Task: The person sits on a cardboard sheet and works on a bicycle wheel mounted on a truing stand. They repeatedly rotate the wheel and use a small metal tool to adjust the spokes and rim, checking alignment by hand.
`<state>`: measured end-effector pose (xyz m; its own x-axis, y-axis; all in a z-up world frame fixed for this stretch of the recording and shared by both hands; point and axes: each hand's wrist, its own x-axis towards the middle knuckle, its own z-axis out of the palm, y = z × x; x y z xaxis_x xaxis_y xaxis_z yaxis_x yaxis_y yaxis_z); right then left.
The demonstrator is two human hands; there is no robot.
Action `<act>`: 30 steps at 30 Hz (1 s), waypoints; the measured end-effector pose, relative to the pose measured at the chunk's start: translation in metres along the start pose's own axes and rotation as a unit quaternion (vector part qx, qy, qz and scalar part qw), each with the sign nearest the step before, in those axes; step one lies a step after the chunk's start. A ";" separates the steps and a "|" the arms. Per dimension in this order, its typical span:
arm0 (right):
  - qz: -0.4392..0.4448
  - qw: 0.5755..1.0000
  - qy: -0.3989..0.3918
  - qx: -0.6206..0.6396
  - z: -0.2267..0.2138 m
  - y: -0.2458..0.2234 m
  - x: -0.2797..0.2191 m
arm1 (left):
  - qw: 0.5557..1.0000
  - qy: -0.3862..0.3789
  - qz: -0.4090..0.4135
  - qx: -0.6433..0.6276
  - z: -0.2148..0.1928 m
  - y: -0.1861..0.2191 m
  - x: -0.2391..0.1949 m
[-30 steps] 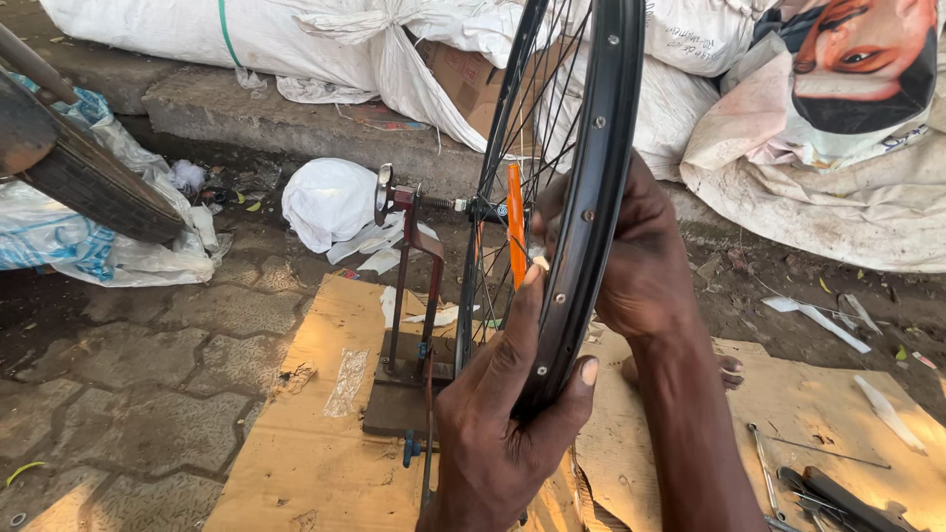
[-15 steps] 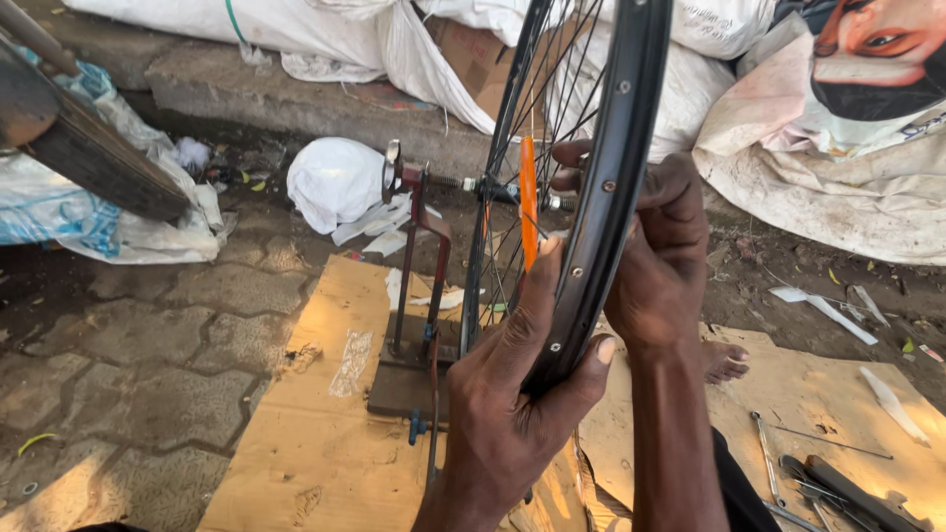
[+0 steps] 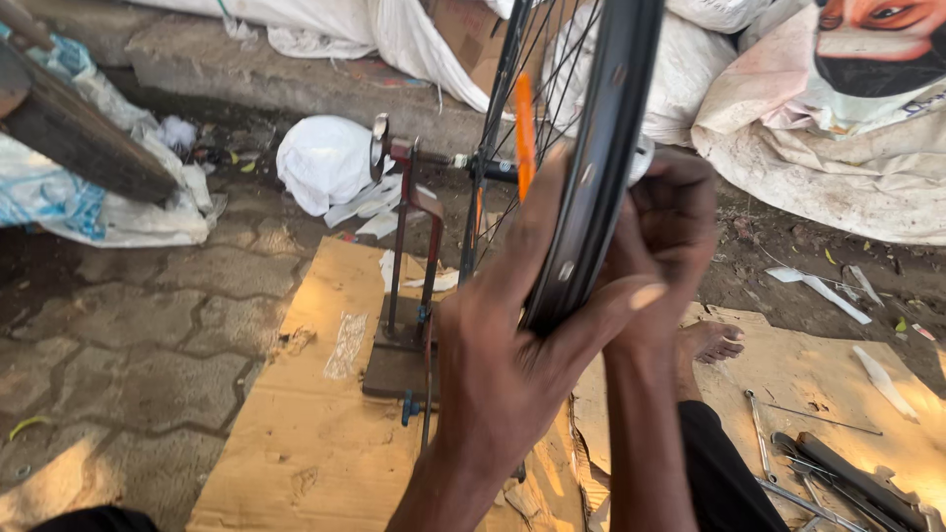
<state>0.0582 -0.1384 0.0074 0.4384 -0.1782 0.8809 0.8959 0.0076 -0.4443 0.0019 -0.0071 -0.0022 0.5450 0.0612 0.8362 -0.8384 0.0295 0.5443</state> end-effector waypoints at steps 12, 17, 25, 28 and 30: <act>0.196 0.975 -0.090 0.047 -0.011 0.000 0.014 | 0.989 -0.029 0.055 0.136 -0.017 0.001 -0.026; 0.154 0.975 -0.100 0.128 0.005 -0.002 0.029 | 0.987 -0.033 0.032 0.151 -0.015 0.003 -0.028; 0.122 0.989 -0.031 0.082 0.027 -0.022 0.016 | 0.990 -0.022 0.018 0.135 -0.018 0.007 -0.027; -0.067 0.988 0.041 -0.134 0.037 -0.014 0.018 | 0.991 -0.022 0.002 0.129 -0.014 0.002 -0.027; -0.156 0.954 0.075 -0.246 0.049 -0.010 0.018 | 0.990 -0.033 -0.018 0.139 -0.017 0.003 -0.030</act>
<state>0.0606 -0.0933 0.0363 0.1073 -0.2353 0.9660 0.8220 -0.5256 -0.2193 -0.0174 0.0084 -0.0267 0.5818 -0.0009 0.8133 -0.7885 -0.2460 0.5637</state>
